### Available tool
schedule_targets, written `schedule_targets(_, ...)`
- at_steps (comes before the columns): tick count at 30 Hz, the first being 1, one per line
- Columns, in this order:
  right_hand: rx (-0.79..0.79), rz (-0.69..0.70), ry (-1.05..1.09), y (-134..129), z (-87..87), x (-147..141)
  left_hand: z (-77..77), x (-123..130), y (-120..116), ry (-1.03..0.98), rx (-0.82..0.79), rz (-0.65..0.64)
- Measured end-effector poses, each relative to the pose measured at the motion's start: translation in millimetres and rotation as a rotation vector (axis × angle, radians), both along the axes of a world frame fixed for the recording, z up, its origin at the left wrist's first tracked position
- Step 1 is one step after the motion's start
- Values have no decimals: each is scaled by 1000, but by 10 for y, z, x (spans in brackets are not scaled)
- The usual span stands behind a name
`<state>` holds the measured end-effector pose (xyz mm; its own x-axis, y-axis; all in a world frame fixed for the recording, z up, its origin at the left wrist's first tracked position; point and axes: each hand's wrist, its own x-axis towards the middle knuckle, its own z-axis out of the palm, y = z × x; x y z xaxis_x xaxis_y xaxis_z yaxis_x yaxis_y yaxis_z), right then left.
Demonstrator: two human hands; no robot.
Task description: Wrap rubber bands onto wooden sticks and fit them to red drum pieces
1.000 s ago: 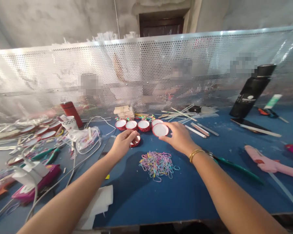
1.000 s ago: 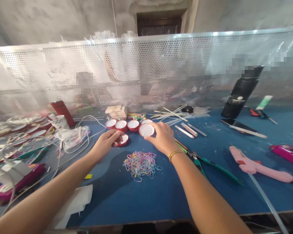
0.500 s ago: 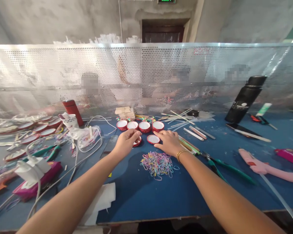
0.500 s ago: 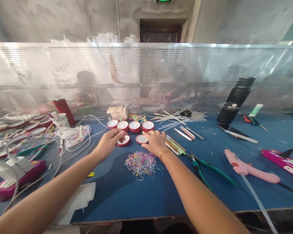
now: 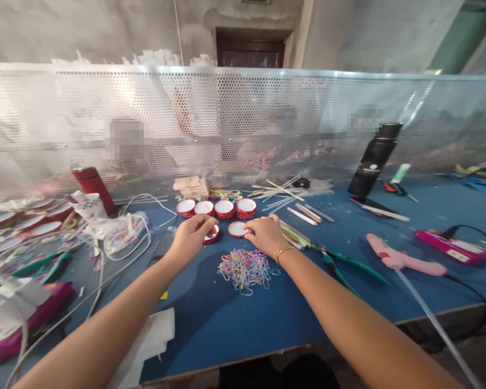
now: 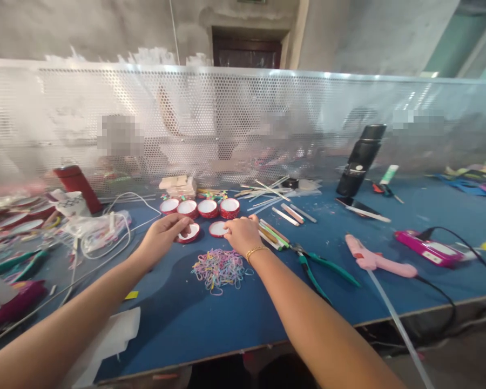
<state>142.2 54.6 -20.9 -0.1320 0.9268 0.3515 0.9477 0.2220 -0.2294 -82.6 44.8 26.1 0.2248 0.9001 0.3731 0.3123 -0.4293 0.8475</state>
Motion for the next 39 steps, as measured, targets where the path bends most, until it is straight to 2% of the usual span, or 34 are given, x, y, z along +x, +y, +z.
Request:
schedule_targets(5, 50, -23, 50, -38, 101, 39, -11, -28, 51, 95, 49, -7)
schedule_targets(8, 79, -9, 62, -107, 190, 32, -23, -53, 75, 255, 142, 32)
schedule_targets(12, 96, 38, 43, -228, 334, -30, -4, -56, 42, 437, 215, 86)
schedule_targets(17, 79, 134, -10, -422, 536, -61, 14, -9, -27, 544, 296, 83)
schedule_targets(22, 26, 116, -43, -503, 629, 250, 83, 52, -69, 617, 321, 73)
schedule_targets(26, -38, -40, -45, -349, 578, 768, 314, 164, -240, 709, 302, 17)
schedule_targets(29, -85, -197, -51, -155, 483, 1166, 496, 269, -448, 745, 311, -54)
schedule_targets(31, -113, -315, -55, -16, 407, 1401, 561, 323, -577, 766, 318, -100)
schedule_targets(36, -281, -545, -54, 329, 212, 1820, 538, 336, -717, 726, 316, -144)
schedule_targets(39, -343, -575, -76, 523, 96, 1895, 495, 299, -684, 707, 294, -132)
